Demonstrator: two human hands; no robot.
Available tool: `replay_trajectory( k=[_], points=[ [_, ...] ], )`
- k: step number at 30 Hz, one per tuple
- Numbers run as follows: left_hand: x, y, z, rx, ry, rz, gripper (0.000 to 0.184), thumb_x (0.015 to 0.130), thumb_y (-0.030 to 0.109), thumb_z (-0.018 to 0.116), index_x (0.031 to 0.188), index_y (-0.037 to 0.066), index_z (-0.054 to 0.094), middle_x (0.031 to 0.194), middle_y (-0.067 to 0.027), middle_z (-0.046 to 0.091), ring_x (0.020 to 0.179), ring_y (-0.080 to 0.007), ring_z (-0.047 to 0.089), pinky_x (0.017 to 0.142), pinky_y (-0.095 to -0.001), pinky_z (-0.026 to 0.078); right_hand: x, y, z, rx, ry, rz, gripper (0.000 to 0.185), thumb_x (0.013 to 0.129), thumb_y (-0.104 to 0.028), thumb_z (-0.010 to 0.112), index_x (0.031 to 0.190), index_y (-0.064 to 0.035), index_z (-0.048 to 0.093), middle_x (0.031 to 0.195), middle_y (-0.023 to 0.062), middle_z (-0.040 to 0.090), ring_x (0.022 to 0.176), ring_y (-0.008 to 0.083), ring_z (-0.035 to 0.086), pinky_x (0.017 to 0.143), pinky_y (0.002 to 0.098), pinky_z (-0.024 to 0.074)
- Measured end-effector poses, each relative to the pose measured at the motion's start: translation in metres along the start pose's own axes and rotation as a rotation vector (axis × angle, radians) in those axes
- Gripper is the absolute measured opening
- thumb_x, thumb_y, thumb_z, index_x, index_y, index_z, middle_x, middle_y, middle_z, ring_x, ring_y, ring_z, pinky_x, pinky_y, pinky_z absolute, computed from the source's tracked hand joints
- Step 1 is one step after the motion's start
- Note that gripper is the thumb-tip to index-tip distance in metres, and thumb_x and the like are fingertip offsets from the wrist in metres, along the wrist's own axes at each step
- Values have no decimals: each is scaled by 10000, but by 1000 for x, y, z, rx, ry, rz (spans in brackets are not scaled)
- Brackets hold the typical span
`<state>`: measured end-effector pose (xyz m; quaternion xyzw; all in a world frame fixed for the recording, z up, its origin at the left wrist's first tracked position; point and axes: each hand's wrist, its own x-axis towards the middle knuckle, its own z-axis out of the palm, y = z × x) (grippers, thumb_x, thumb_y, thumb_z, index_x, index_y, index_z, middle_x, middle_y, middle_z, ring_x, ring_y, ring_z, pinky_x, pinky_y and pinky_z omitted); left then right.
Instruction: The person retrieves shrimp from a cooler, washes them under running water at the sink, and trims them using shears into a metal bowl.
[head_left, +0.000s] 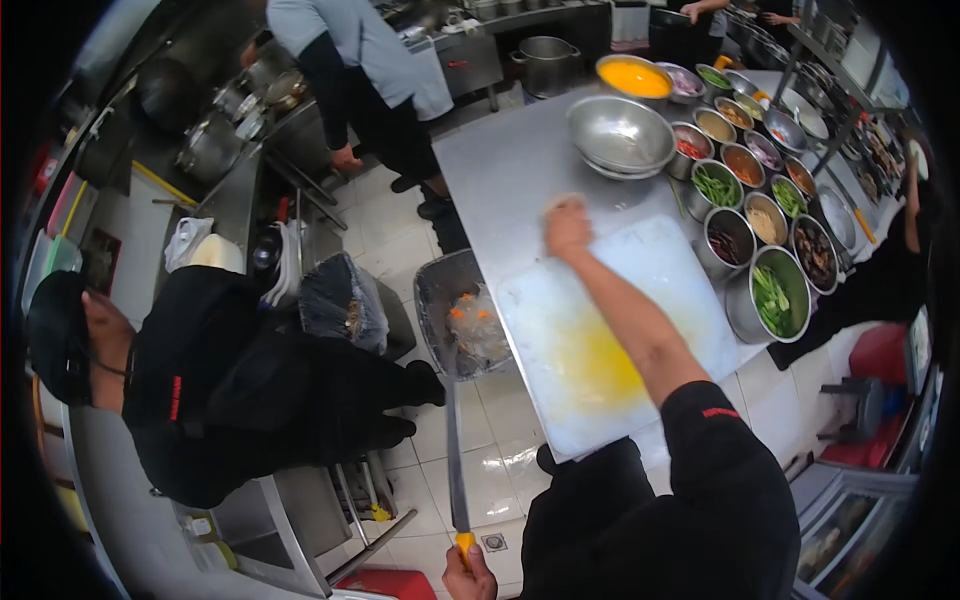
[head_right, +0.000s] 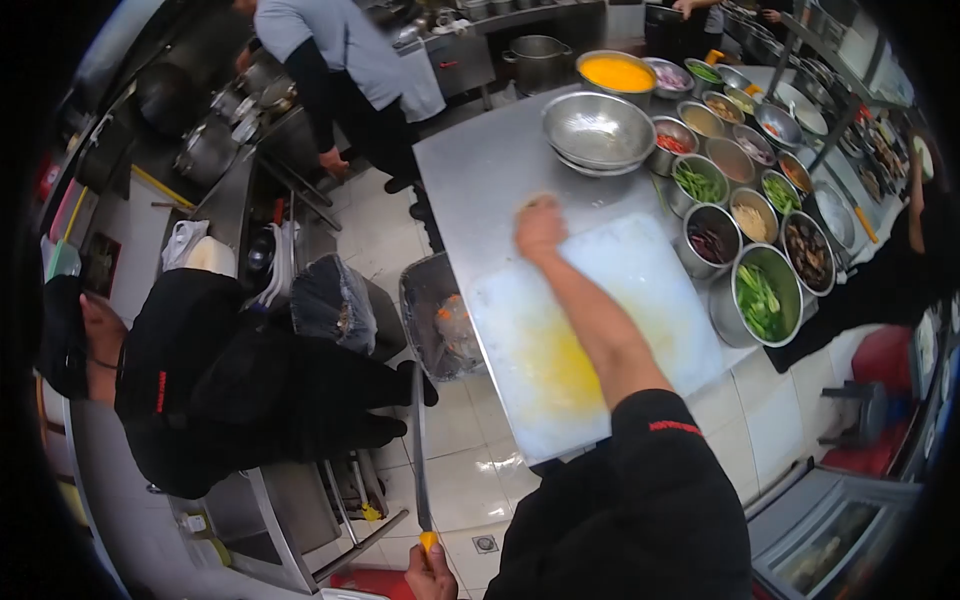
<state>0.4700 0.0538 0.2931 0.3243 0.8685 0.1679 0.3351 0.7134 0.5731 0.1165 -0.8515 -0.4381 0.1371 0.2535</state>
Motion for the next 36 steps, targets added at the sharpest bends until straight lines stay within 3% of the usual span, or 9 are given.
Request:
replay_trajectory(
  k=[2,3,8,13,18,24,26,31,36],
  points=[
    [2,2,3,-26,28,51,384,961,342,440,1009,-12,580,842,-257,600,801,-304,577,733,-399,441,-26,-24,49,41,-147,-208,351,858,-254,520,1138,-42,535,1136,184,550,1041,361,555,851,489,459],
    [7,4,5,-65,78,100,397,963,350,443,1012,-19,580,854,-242,615,787,-291,569,725,-387,440,-52,-51,5,-320,-292,-759,275,819,-214,550,1000,-27,639,1064,175,592,1042,379,547,867,482,453],
    [26,22,-2,-141,-13,351,425,965,369,451,922,-42,548,718,-85,516,679,-182,426,623,-350,401,-102,-71,2,597,-395,-521,327,721,-151,557,990,25,616,1038,265,549,968,423,552,857,445,461],
    [42,55,-16,43,-13,778,280,818,224,688,890,-1,539,731,-90,534,665,-183,488,606,-330,431,-141,27,-146,433,141,-422,459,698,-151,608,1133,-32,520,1094,178,500,1069,362,484,868,434,437],
    [35,128,-30,195,-357,755,460,846,140,584,1266,51,418,900,-162,616,806,-232,606,737,-347,485,-150,141,-233,34,-4,-234,499,746,-328,676,1134,-58,513,1266,180,450,1202,375,396,1007,482,318],
    [-37,263,0,640,-935,748,484,835,87,562,1292,27,415,942,-158,622,778,-257,605,624,-288,488,-185,199,-398,167,114,-943,582,770,-492,654,1170,-88,528,1281,158,458,1297,339,335,1084,534,183],
    [-74,293,37,187,-1215,424,659,824,-128,501,1403,159,373,756,-26,544,496,-69,430,454,-199,332,-181,230,-420,206,46,-1102,527,764,-524,650,1058,-94,567,1132,116,527,1207,282,433,1086,564,160],
    [-139,405,124,417,-1738,376,499,883,159,555,1338,1,426,838,-155,585,528,-143,539,490,-236,442,-160,346,-459,489,-43,-756,452,739,-479,712,760,-51,569,654,23,518,732,164,554,773,345,375],
    [-227,477,210,-64,-1902,990,745,689,466,732,1184,-24,469,901,-204,582,686,-226,623,567,-308,513,-103,425,-490,996,-261,-498,234,820,-254,702,838,-28,645,770,15,651,719,67,563,672,240,452]
  ],
)
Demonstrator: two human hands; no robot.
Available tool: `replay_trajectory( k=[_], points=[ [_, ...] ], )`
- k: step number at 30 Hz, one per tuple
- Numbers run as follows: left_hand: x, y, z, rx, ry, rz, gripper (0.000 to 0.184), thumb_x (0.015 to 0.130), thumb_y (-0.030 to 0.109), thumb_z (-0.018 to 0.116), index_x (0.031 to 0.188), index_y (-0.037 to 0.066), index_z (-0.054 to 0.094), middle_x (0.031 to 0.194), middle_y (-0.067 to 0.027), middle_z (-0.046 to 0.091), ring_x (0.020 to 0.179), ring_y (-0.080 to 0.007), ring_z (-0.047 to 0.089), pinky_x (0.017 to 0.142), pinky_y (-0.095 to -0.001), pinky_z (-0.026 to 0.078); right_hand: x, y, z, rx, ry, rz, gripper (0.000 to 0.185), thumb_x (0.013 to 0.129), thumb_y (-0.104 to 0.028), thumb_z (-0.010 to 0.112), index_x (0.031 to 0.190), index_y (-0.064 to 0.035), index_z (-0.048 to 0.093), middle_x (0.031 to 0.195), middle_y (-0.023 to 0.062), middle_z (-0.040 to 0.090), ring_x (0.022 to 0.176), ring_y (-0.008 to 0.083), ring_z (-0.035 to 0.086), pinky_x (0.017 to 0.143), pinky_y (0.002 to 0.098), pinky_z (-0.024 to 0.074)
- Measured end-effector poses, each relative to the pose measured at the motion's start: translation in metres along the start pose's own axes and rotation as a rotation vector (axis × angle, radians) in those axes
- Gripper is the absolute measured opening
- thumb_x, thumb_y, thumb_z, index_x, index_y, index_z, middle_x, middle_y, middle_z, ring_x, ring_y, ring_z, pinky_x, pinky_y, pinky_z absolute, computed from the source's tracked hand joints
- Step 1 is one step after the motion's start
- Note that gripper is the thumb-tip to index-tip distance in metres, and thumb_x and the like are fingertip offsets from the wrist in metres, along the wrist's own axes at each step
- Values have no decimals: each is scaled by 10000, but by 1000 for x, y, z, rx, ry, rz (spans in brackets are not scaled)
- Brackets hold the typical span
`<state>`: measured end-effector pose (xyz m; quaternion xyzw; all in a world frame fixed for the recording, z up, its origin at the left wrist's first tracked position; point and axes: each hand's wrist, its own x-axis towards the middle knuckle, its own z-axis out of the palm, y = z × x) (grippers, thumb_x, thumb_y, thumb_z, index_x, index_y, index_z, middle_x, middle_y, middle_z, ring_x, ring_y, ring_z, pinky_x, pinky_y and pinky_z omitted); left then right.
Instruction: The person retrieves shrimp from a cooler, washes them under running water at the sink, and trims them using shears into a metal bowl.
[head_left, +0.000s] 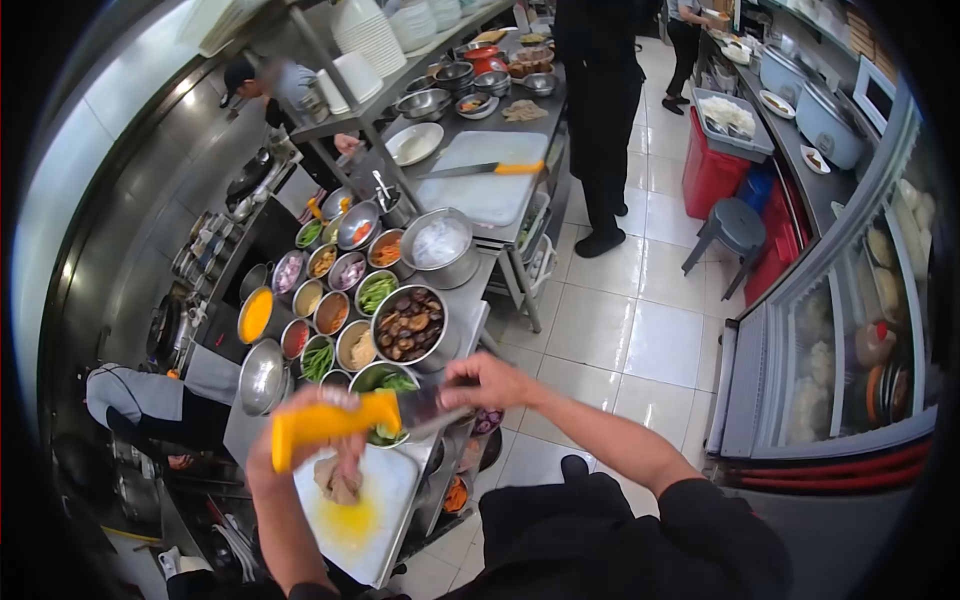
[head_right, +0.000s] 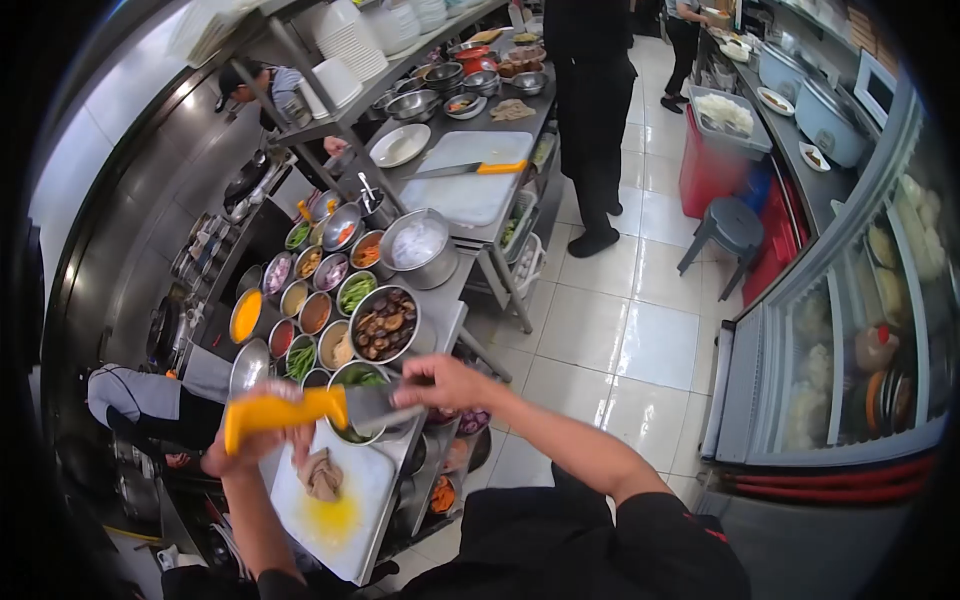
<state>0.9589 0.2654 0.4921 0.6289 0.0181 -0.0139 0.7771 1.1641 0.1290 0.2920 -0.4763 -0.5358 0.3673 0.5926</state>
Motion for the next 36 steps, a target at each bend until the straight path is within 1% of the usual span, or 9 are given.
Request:
replay_trajectory(
  k=[1,4,9,14,22,25,29,33,36],
  points=[
    [24,2,-1,254,52,90,596,688,288,787,1120,-14,508,924,-158,590,678,-203,611,564,-289,510,12,0,-22,24,-41,26,239,836,-262,686,864,-29,645,775,-4,642,729,53,546,675,236,447],
    [118,19,16,784,488,7,240,774,233,733,853,60,587,598,22,553,478,-58,503,421,-206,387,53,12,-87,274,-149,94,230,873,-291,642,926,-66,644,802,-72,569,736,7,474,652,190,398],
    [239,7,-3,815,722,351,212,760,174,697,762,-18,607,549,-44,581,396,-89,509,344,-238,386,119,30,-187,259,-83,108,324,840,-341,643,1049,-94,629,908,-46,586,864,64,509,789,248,383],
    [311,-9,-35,876,853,159,283,758,214,665,673,-50,611,493,-63,561,365,-111,512,358,-267,415,133,66,-285,180,388,316,552,776,-476,661,1197,-128,579,1145,18,577,1076,154,496,947,416,311],
    [367,-33,-61,917,899,-4,300,763,236,645,653,-42,616,460,-73,553,351,-141,528,374,-288,438,-153,196,-440,123,934,883,512,835,-426,598,1234,-118,510,1213,41,564,1131,187,509,961,418,342],
    [384,-65,-83,1032,898,-30,292,763,246,665,647,-17,614,459,-59,547,363,-143,531,391,-296,441,-313,218,-431,161,1112,1133,263,850,-373,578,937,-130,630,816,36,575,671,169,529,555,312,425],
    [407,-147,-138,937,916,-159,283,738,248,718,649,7,599,512,-54,558,410,-131,526,400,-315,411,-453,207,-393,330,1311,1510,230,845,-262,605,959,-62,590,898,78,600,695,223,540,545,336,431],
    [407,-225,-161,1101,1048,-12,228,721,187,713,708,-9,597,594,-76,601,481,-177,559,477,-351,445,-488,209,-441,326,1446,1517,187,850,-217,582,968,-72,594,891,88,608,697,228,554,560,345,434],
    [416,-195,-132,806,1164,-311,295,707,186,726,862,-34,606,663,-77,611,545,-180,579,509,-342,455,-485,218,-511,316,1484,1328,175,838,-192,574,959,-70,606,895,77,615,719,213,565,591,366,452]
  ],
)
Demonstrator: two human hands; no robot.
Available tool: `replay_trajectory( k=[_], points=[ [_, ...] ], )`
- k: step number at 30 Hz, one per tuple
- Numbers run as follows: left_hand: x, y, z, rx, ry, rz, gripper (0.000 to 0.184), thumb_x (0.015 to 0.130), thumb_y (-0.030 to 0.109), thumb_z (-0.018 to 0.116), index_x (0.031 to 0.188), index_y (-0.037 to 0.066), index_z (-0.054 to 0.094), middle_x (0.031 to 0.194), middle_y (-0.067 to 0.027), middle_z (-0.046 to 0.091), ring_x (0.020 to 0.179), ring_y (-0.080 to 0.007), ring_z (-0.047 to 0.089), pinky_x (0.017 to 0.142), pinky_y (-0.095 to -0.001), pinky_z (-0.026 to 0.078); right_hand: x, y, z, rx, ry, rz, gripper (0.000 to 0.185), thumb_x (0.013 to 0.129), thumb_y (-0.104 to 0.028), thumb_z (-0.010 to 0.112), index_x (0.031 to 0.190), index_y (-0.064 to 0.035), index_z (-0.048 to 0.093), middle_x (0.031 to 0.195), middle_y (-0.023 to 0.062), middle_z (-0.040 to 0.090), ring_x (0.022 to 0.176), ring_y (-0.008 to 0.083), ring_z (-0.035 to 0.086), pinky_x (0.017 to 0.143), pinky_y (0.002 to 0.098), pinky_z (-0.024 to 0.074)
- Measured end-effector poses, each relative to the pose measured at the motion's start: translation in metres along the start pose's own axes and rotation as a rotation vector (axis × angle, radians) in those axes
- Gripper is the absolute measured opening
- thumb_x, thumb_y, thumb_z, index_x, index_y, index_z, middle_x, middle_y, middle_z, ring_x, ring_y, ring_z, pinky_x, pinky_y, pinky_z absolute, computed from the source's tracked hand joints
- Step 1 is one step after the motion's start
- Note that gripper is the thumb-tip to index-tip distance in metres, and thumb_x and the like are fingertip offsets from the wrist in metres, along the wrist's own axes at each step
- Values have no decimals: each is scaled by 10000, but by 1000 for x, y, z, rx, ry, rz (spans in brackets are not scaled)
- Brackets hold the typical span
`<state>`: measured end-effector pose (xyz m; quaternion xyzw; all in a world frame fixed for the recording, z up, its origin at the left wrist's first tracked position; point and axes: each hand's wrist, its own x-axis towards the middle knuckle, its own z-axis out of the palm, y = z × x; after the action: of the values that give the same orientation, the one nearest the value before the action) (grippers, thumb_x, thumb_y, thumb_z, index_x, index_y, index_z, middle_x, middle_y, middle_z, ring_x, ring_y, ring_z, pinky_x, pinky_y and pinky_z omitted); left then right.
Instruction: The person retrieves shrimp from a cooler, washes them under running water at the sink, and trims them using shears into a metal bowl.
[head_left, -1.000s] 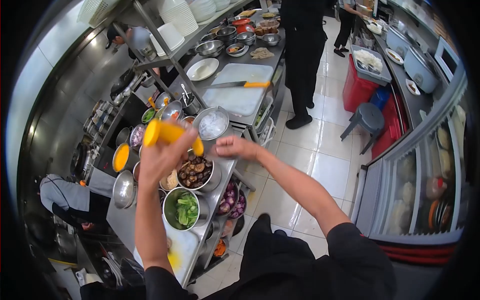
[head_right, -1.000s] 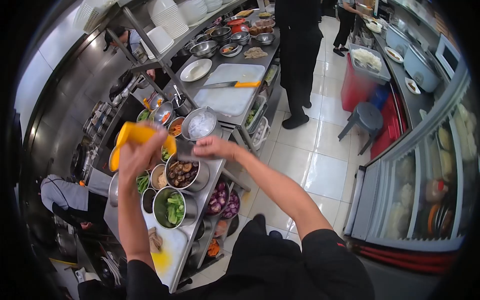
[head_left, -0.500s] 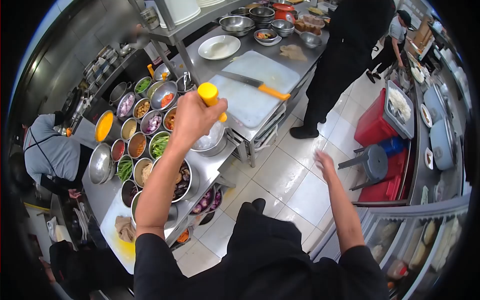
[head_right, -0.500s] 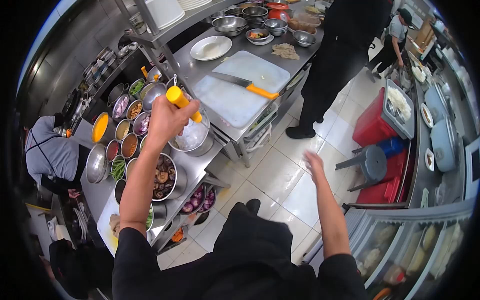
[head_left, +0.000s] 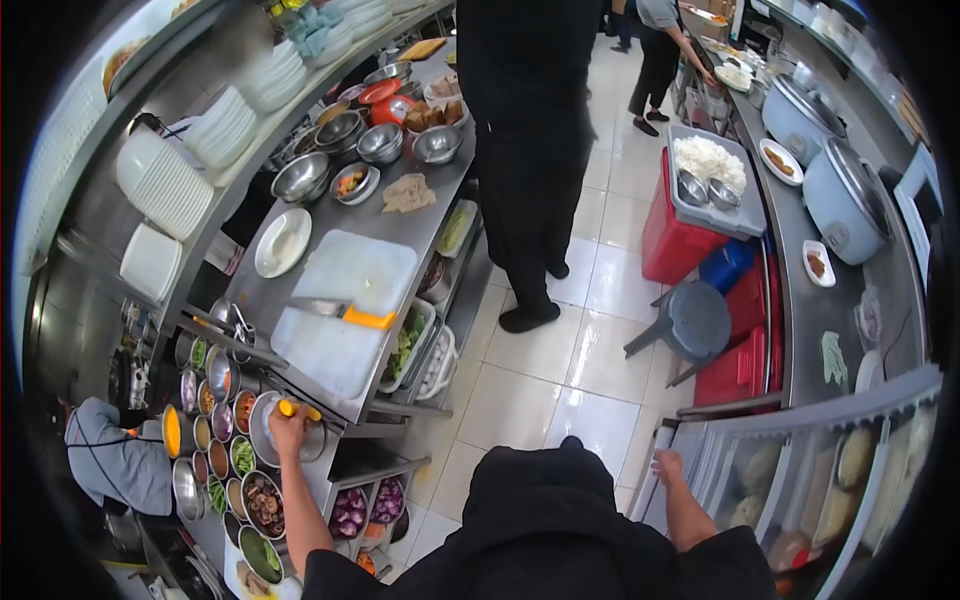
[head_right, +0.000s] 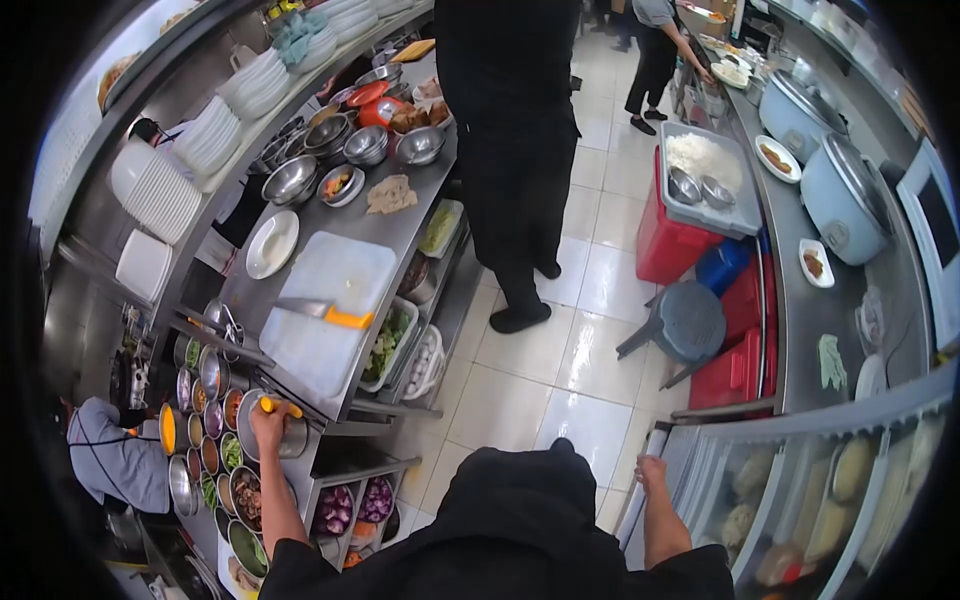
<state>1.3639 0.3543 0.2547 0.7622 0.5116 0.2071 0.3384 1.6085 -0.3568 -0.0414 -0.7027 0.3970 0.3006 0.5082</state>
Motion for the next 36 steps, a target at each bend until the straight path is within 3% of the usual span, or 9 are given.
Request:
replay_trajectory(
  k=[4,7,12,15,19,21,24,29,36],
  points=[
    [-36,54,-17,512,360,246,416,687,120,709,1051,-50,599,830,-167,668,722,-237,653,662,-352,514,24,-154,35,-150,-22,-272,155,814,-152,557,909,-50,624,810,59,621,676,169,564,572,289,461],
    [-78,134,4,414,286,184,326,717,145,741,945,-53,617,611,-41,552,532,-105,454,497,-289,392,38,-263,85,-40,-110,-586,132,811,-114,548,886,-48,635,780,35,617,631,125,560,525,260,433],
    [-113,222,142,329,-305,165,288,782,263,680,863,-12,649,639,-165,611,568,-181,562,558,-338,445,9,-410,145,301,-380,-635,179,875,-226,484,916,-76,573,941,59,608,804,185,606,697,336,472],
    [-120,202,268,254,-766,208,345,799,346,674,977,50,661,714,-155,650,657,-295,641,618,-359,495,12,-450,135,361,-409,-569,215,885,-240,484,970,-53,549,970,88,592,815,200,608,707,343,482],
    [-164,279,354,201,-984,485,451,831,394,634,1113,42,612,936,-151,646,826,-281,632,754,-358,495,39,-463,124,232,-258,-565,199,877,-218,537,984,-51,553,971,80,593,833,200,603,708,348,492],
    [-170,312,380,127,-983,483,438,830,368,646,1110,33,615,944,-139,639,814,-251,627,744,-342,491,59,-465,127,197,-176,-495,209,853,-198,601,1012,-67,565,961,57,600,853,197,597,707,350,497],
    [-177,362,401,34,-975,422,428,830,323,661,1120,12,608,947,-118,625,810,-218,616,750,-325,482,81,-462,119,136,-379,-403,266,835,-232,640,1050,-88,580,941,36,613,863,183,594,723,343,492],
    [-181,399,440,-29,-958,335,435,859,343,616,1144,16,587,998,-161,608,856,-263,618,787,-343,485,140,-444,82,-6,-170,-406,86,792,-128,655,860,-77,653,779,51,618,721,148,596,591,284,489],
    [-231,355,423,143,-812,130,407,906,374,504,1120,35,571,1054,-193,586,1040,-354,553,882,-427,441,269,-339,68,-737,-182,-818,253,758,-269,645,841,-35,694,797,122,674,743,245,628,704,363,490]
  ],
)
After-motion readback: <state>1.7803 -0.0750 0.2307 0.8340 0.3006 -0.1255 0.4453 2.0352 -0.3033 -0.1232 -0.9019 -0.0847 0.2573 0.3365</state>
